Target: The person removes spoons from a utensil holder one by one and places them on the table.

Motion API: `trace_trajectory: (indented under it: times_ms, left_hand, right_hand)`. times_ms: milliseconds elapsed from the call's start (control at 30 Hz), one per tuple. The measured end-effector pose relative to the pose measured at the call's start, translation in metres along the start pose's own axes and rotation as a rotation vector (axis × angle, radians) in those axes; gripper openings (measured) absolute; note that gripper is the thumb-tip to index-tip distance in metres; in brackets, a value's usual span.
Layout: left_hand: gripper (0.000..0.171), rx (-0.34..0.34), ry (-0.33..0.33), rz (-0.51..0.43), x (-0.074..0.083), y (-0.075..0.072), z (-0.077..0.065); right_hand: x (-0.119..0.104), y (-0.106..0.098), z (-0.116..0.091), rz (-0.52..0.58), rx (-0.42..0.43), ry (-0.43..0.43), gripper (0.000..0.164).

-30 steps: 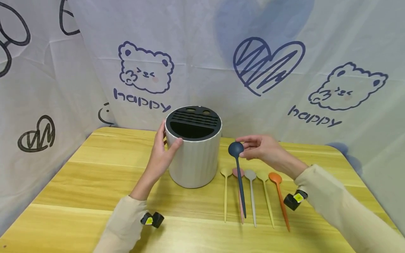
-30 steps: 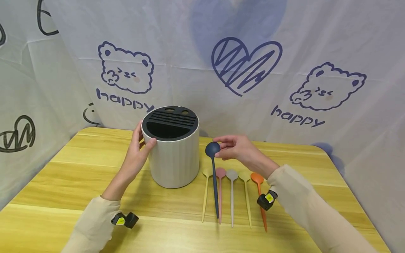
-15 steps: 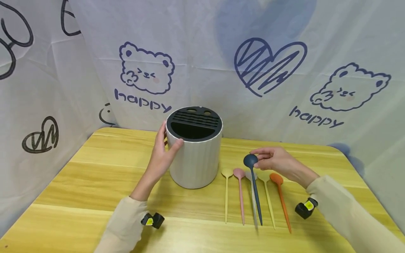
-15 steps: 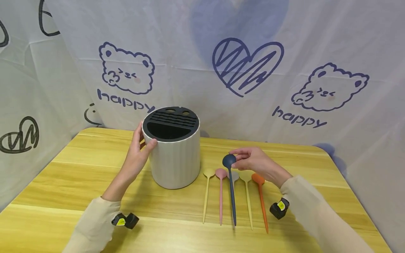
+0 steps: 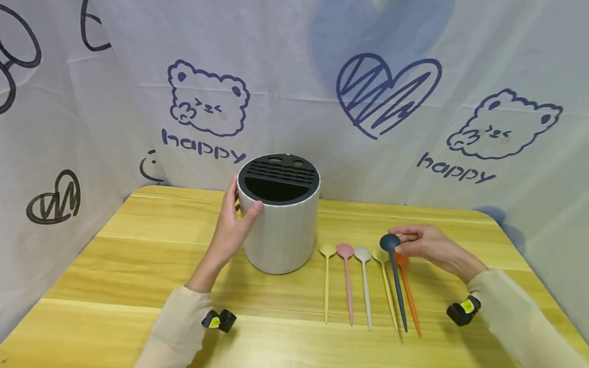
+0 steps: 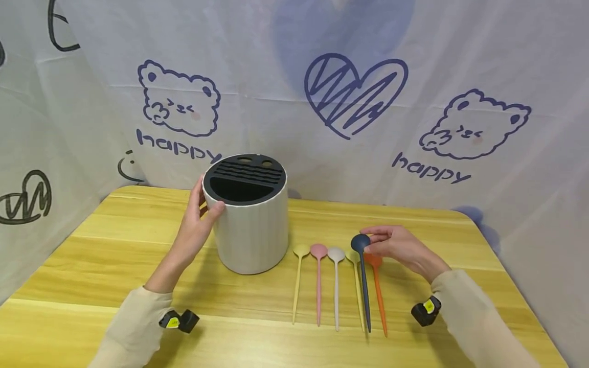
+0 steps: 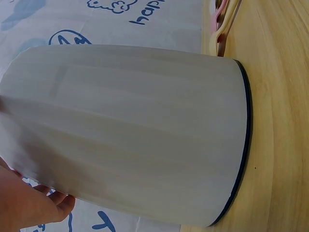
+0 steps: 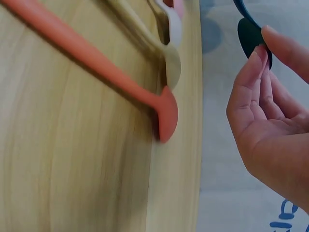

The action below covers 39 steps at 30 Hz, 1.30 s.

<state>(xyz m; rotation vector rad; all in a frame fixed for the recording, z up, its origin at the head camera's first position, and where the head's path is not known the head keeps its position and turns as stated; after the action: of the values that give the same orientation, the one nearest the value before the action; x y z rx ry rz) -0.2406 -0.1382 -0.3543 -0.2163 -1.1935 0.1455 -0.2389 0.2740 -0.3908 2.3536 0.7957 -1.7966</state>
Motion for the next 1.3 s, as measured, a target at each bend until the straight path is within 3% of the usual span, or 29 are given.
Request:
trace_trajectory:
  times_ms: [500,833,1133,1300]
  left_hand:
    - [0.080,0.000,-0.011,0.005,-0.002,-0.001,-0.004]
    - [0.080,0.005,-0.005,0.008,-0.001,-0.001,-0.002]
    - [0.081,0.002,0.004,0.008,0.001,0.001,-0.001]
    - [0.082,0.003,0.002,0.008,0.001,0.000,-0.001]
  right_hand:
    - [0.025,-0.024,-0.005,0.053,-0.061,-0.054,0.062]
    - [0.046,-0.045,-0.011,0.123,-0.056,-0.009,0.061]
    - [0.059,-0.055,-0.016,0.147,-0.058,-0.012,0.040]
    - [0.064,-0.058,-0.016,0.149,-0.058,-0.005,0.039]
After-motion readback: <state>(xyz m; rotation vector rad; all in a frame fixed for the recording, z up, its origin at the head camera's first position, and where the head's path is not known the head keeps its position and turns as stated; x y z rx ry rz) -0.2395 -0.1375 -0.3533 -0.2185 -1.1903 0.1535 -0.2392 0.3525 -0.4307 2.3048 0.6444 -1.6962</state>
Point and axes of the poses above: each hand's wrist, its own z-axis towards the middle knuckle, its own y-axis out of the palm, x = y × z, the point moved 3 cm from there along z, towards the middle knuckle, and after that the axes turned 2 degrees about -x, right-handed, at the moved point
